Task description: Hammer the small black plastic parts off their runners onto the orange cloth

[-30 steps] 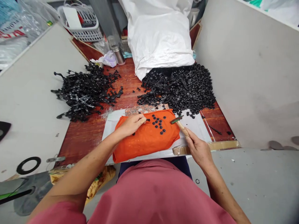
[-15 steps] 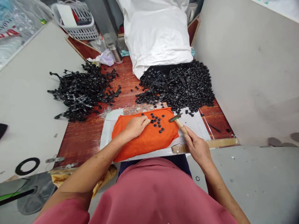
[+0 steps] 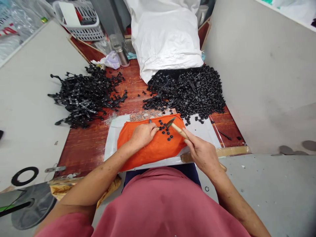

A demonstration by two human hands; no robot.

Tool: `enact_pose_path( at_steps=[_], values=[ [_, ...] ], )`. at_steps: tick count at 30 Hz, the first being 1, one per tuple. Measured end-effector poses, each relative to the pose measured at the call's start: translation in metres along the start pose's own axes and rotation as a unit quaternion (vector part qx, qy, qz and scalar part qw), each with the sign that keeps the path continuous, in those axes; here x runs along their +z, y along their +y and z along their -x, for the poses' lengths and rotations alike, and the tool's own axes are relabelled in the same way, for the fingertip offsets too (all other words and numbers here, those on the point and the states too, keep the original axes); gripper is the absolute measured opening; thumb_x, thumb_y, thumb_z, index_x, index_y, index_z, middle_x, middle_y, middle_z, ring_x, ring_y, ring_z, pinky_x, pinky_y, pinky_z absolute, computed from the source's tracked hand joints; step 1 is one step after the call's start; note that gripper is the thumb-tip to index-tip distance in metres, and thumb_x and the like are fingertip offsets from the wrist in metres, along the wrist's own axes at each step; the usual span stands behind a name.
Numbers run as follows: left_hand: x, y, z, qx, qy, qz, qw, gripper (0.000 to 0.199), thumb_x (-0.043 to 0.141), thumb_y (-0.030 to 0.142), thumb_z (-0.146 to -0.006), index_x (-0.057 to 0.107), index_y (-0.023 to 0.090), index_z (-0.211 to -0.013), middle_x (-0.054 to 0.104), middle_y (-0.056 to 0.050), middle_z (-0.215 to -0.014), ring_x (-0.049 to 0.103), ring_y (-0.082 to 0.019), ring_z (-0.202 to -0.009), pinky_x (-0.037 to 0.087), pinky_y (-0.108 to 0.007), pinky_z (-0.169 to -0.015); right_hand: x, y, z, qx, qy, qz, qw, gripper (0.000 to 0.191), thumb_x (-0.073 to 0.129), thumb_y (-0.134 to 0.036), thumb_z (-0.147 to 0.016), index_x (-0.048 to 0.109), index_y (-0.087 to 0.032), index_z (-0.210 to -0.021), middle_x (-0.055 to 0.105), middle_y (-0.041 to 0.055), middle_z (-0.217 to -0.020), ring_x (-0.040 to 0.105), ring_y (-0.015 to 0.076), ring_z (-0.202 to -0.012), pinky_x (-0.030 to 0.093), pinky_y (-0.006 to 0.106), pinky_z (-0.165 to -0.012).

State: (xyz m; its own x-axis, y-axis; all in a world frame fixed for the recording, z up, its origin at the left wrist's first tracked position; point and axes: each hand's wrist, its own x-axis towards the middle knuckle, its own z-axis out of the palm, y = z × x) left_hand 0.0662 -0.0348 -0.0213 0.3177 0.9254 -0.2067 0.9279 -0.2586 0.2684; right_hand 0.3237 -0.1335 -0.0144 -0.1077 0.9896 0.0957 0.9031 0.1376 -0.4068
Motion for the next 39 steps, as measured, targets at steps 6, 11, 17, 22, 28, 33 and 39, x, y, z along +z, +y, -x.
enact_pose_path(
  at_steps=[6, 11, 17, 22, 28, 33, 39],
  values=[
    [0.009, -0.004, 0.001, 0.011, 0.002, 0.012, 1.0, 0.034, 0.045, 0.04, -0.105, 0.072, 0.021, -0.1, 0.078, -0.009, -0.096, 0.071, -0.025, -0.089, 0.042, -0.031, -0.074, 0.012, -0.017, -0.009, -0.034, 0.015, -0.019, 0.999, 0.051, 0.043, -0.03, -0.108, 0.044, -0.03, -0.159, 0.077, 0.0069, -0.118, 0.075, 0.0202, -0.088, 0.058, 0.03, -0.076],
    [0.014, -0.006, 0.001, 0.004, -0.003, 0.007, 1.0, 0.034, 0.045, 0.041, -0.105, 0.071, 0.02, -0.097, 0.078, -0.01, -0.096, 0.071, -0.025, -0.089, 0.041, -0.031, -0.071, 0.014, -0.021, -0.011, -0.021, -0.054, 0.04, 0.998, 0.053, 0.043, -0.028, -0.108, 0.04, -0.031, -0.161, 0.079, 0.0049, -0.103, 0.074, 0.0208, -0.078, 0.054, 0.029, -0.065],
    [0.012, -0.007, -0.003, -0.006, -0.016, 0.003, 1.0, 0.034, 0.045, 0.042, -0.104, 0.072, 0.021, -0.1, 0.078, -0.01, -0.096, 0.072, -0.026, -0.09, 0.042, -0.031, -0.072, 0.007, -0.023, -0.015, -0.008, -0.091, 0.084, 0.992, 0.054, 0.044, -0.03, -0.107, 0.04, -0.032, -0.161, 0.078, 0.0051, -0.104, 0.074, 0.0206, -0.078, 0.053, 0.028, -0.065],
    [0.012, -0.004, -0.003, -0.013, -0.027, 0.002, 1.0, 0.036, 0.044, 0.043, -0.104, 0.072, 0.021, -0.104, 0.078, -0.011, -0.099, 0.072, -0.027, -0.093, 0.045, -0.031, -0.075, 0.004, -0.029, -0.018, -0.011, -0.084, 0.096, 0.992, 0.054, 0.037, -0.033, -0.11, 0.033, -0.032, -0.164, 0.077, 0.0071, -0.109, 0.074, 0.0196, -0.083, 0.054, 0.028, -0.072],
    [-0.019, -0.021, 0.005, 0.065, -0.054, 0.026, 0.996, 0.04, 0.037, 0.039, -0.105, 0.067, 0.025, -0.128, 0.076, -0.008, -0.106, 0.07, -0.025, -0.093, 0.048, -0.032, -0.081, 0.01, -0.031, -0.021, -0.021, -0.125, 0.145, 0.981, 0.056, 0.043, -0.035, -0.108, 0.035, -0.035, -0.163, 0.077, 0.0042, -0.093, 0.072, 0.019, -0.07, 0.048, 0.027, -0.061],
    [-0.062, -0.041, 0.006, 0.217, -0.022, -0.015, 0.976, 0.035, 0.048, 0.029, -0.099, 0.074, 0.033, -0.122, 0.069, -0.008, -0.124, 0.059, -0.028, -0.121, 0.04, -0.042, -0.109, 0.012, -0.021, -0.026, -0.06, -0.087, 0.136, 0.985, 0.052, 0.044, -0.035, -0.108, 0.041, -0.035, -0.16, 0.077, 0.0033, -0.087, 0.069, 0.0191, -0.064, 0.044, 0.028, -0.057],
    [-0.058, -0.033, -0.004, 0.358, -0.114, -0.018, 0.927, 0.032, 0.074, 0.026, -0.079, 0.077, 0.036, -0.11, 0.066, -0.006, -0.12, 0.052, -0.031, -0.129, 0.017, -0.053, -0.123, 0.011, -0.019, -0.03, -0.055, -0.097, 0.136, 0.984, 0.052, 0.045, -0.033, -0.107, 0.044, -0.036, -0.159, 0.079, 0.0034, -0.09, 0.07, 0.0195, -0.066, 0.044, 0.028, -0.058]
  ],
)
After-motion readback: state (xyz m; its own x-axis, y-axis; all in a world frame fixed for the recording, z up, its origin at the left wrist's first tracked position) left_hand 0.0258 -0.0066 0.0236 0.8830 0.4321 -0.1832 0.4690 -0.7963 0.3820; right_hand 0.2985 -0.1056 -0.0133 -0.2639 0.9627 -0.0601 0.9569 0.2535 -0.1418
